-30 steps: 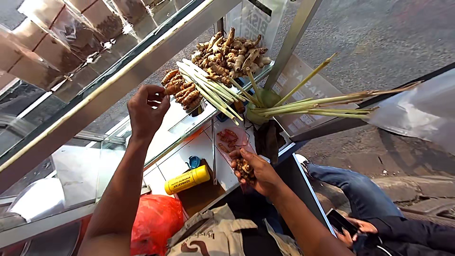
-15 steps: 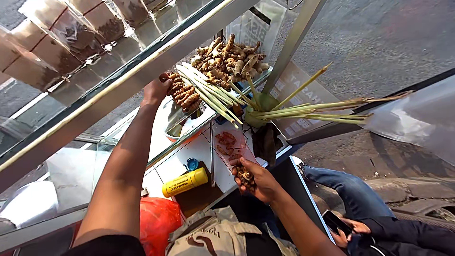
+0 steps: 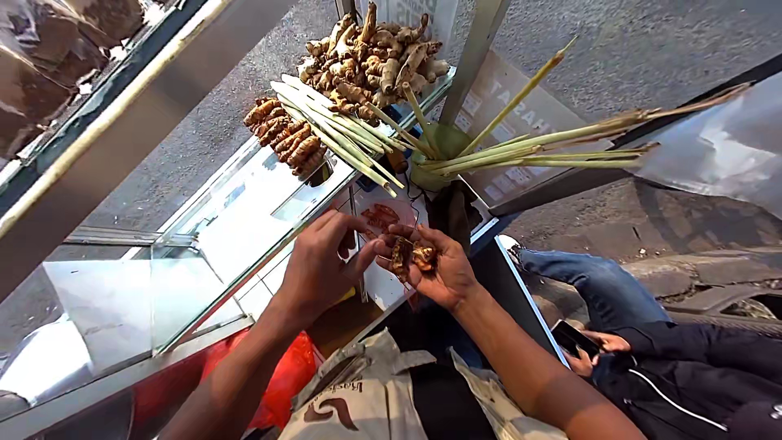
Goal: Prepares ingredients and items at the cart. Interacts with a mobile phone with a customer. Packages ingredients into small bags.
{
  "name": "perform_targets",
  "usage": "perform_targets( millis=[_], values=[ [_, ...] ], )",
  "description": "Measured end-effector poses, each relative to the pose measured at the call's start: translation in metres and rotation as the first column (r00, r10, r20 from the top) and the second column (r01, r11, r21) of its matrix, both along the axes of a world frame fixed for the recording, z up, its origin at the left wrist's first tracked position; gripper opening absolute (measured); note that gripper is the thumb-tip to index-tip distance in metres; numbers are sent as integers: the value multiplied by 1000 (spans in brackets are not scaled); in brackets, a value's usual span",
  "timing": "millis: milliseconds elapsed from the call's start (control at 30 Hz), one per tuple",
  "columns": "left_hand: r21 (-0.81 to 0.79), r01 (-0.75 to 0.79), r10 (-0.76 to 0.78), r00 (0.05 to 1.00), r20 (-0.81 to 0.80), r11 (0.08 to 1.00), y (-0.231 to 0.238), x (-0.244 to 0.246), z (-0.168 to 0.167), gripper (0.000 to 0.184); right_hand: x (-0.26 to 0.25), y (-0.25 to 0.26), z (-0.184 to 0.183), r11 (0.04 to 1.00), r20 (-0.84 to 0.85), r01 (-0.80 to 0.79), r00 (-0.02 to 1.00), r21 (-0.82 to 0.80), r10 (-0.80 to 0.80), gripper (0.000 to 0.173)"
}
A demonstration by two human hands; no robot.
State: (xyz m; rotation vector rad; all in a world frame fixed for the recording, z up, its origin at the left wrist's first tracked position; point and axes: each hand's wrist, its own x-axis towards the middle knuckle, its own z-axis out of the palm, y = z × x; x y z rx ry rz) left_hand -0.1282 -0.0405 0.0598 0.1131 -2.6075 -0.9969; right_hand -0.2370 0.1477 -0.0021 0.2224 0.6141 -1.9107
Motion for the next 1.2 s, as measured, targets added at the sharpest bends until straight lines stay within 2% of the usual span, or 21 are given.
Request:
perform_targets(
  millis=[100, 233, 367, 433, 533, 633, 767, 900, 1000, 1100, 1200],
  values=[
    [206, -3, -43, 975, 220, 979, 30, 3, -37, 44, 4, -5, 4, 999, -13, 23, 1000, 43, -22, 42],
    [301, -158, 53, 943, 328, 940, 36, -2, -47, 41, 6, -5, 2, 995, -50, 29, 998, 91, -25, 44],
    [386, -215, 9, 882, 471, 897, 36, -6, -44, 30, 7, -5, 1, 993, -48, 49, 998, 109, -44, 47],
    [455, -235, -12, 878, 478, 859, 32, -5, -42, 26, 4, -4, 0, 989, -29, 74, 997, 131, -71, 48],
    [509, -206, -1, 927, 376, 836, 18, 1, -34, 22, 0, -2, 2, 969, 9, 91, 995, 229, -96, 43],
    [406, -197, 113, 969, 222, 892, -15, 5, -12, 26, -2, 1, 0, 936, 46, 56, 996, 348, -77, 40],
    [46, -283, 282, 959, 37, 958, -65, -11, 8, 30, 2, 2, -7, 944, 72, 18, 996, 330, -45, 36],
    [-181, -277, 281, 960, -3, 944, -89, -41, 6, 28, 6, 2, -8, 954, 51, -18, 999, 298, 3, 36],
    [-244, -213, 226, 974, 28, 946, -93, -57, -6, 27, 5, 6, -12, 961, 37, -31, 999, 276, 22, 34],
    [-242, -146, 154, 988, 15, 959, -97, -62, -19, 25, 5, 9, -4, 958, 51, -2, 999, 287, -13, 34],
    [-256, -155, 149, 988, -41, 954, -95, -55, -19, 30, 5, 8, 0, 948, 46, 52, 996, 313, -70, 46]
  ],
)
